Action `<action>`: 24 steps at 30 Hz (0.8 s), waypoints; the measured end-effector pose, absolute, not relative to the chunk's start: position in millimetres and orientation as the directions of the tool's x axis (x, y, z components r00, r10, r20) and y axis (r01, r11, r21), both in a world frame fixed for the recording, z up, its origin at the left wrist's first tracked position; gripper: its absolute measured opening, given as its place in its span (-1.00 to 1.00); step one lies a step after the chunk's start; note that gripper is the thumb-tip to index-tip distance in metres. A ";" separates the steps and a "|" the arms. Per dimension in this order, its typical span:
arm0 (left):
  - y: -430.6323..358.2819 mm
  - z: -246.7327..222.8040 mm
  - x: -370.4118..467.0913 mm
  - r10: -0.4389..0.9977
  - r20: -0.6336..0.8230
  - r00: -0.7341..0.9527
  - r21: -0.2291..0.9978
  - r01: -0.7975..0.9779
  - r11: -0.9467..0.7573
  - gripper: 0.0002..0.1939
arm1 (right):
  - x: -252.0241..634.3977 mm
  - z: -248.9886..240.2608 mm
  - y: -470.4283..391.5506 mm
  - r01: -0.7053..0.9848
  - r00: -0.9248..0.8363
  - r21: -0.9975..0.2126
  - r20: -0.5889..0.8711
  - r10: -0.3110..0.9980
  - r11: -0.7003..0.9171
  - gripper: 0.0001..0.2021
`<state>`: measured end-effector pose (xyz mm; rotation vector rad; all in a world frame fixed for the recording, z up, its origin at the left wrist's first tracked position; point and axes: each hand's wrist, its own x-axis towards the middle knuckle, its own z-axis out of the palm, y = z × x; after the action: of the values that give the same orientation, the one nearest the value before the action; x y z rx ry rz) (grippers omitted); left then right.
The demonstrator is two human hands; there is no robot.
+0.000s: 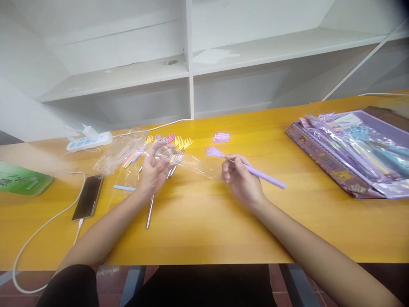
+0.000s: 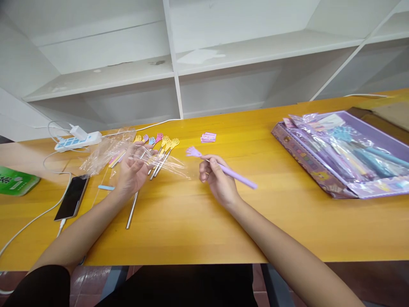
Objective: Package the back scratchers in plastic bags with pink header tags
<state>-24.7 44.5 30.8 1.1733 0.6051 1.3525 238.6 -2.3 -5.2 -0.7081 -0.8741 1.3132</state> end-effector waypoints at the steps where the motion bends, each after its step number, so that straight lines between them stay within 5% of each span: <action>1: 45.0 32.2 -25.7 0.937 0.299 0.183 0.890 -0.407 -0.205 -0.39 | 238.5 -6.9 -1.7 -0.476 0.060 -0.863 0.162 0.985 0.171 -0.77; 6: 42.1 38.5 -26.1 0.916 0.360 0.179 0.885 -0.377 -0.274 -0.35 | 238.6 -15.9 0.2 -0.320 0.228 -0.910 0.196 0.954 0.263 -0.67; 15: 29.3 28.2 -16.9 0.870 0.414 0.267 0.889 -0.323 -0.324 -0.22 | 225.1 -11.9 -9.2 -0.461 -0.028 -0.887 -0.011 1.000 -0.023 -0.49; 19: 19.4 15.7 -10.0 0.871 0.329 0.365 0.944 -0.142 -0.297 -0.09 | 217.6 -7.7 -16.3 -0.480 -0.030 -0.876 -0.030 0.999 -0.041 -0.49; 24: 3.4 6.8 3.3 0.870 0.208 0.446 0.976 -0.038 -0.214 -0.24 | 210.5 -9.3 -25.8 -0.501 -0.096 -0.863 -0.015 0.995 -0.061 -0.56</action>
<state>3.3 3.4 6.8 1.5598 0.7539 0.9982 210.5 -25.8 -9.3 -0.7928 -0.8509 1.5063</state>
